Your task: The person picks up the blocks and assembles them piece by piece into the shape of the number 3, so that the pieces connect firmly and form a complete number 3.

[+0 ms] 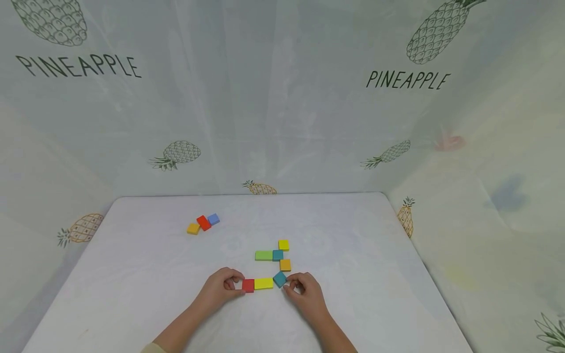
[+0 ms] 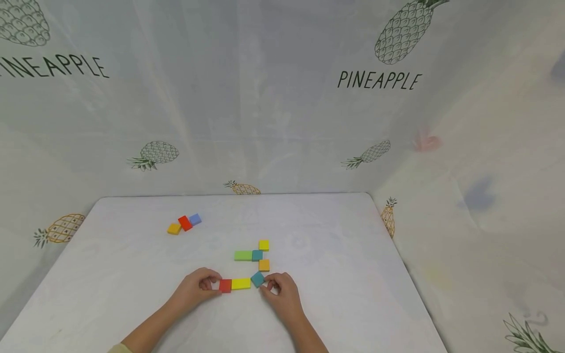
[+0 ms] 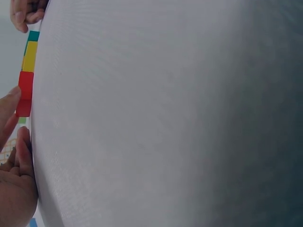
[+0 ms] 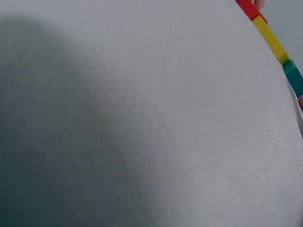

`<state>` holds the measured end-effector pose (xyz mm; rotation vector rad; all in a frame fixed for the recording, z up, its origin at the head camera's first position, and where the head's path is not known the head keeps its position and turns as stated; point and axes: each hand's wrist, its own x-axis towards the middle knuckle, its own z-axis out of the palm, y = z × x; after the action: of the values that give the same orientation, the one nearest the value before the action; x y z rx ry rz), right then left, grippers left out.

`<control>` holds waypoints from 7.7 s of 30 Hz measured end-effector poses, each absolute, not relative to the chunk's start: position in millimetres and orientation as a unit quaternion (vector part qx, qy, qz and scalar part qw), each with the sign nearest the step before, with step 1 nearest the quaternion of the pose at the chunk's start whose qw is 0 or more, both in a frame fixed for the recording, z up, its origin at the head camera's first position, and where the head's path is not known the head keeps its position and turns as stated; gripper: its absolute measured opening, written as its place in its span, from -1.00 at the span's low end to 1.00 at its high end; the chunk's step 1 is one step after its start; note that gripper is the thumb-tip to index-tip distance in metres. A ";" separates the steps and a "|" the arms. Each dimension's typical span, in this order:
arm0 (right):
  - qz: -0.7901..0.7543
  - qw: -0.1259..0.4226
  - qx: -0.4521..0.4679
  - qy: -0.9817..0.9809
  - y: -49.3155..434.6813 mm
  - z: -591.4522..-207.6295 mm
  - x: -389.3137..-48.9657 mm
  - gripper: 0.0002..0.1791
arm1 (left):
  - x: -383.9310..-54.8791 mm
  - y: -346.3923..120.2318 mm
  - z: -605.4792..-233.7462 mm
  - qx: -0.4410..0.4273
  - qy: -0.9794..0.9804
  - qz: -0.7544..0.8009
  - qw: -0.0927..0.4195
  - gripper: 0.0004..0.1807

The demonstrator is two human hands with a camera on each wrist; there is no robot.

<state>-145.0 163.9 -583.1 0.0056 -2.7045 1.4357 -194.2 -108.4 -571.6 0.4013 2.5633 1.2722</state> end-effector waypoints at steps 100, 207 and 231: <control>0.546 0.015 0.049 -0.837 143.6 -545.8 -209.4 -0.67 | -323.6 -158.1 -532.1 0.026 0.919 0.393 0.003 -0.49; 0.371 0.093 0.073 -0.921 174.8 -583.4 -207.7 -0.55 | -337.0 -10.2 -544.8 0.130 0.910 0.354 0.171 -0.63; 0.354 0.110 0.077 -0.925 174.7 -587.8 -210.1 -0.56 | -346.6 -1.3 -542.1 0.185 0.908 0.328 0.181 -0.66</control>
<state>-210.1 174.7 -587.8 0.2266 -2.7197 1.0414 -346.6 -1.3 -542.1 0.5220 2.5657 0.9276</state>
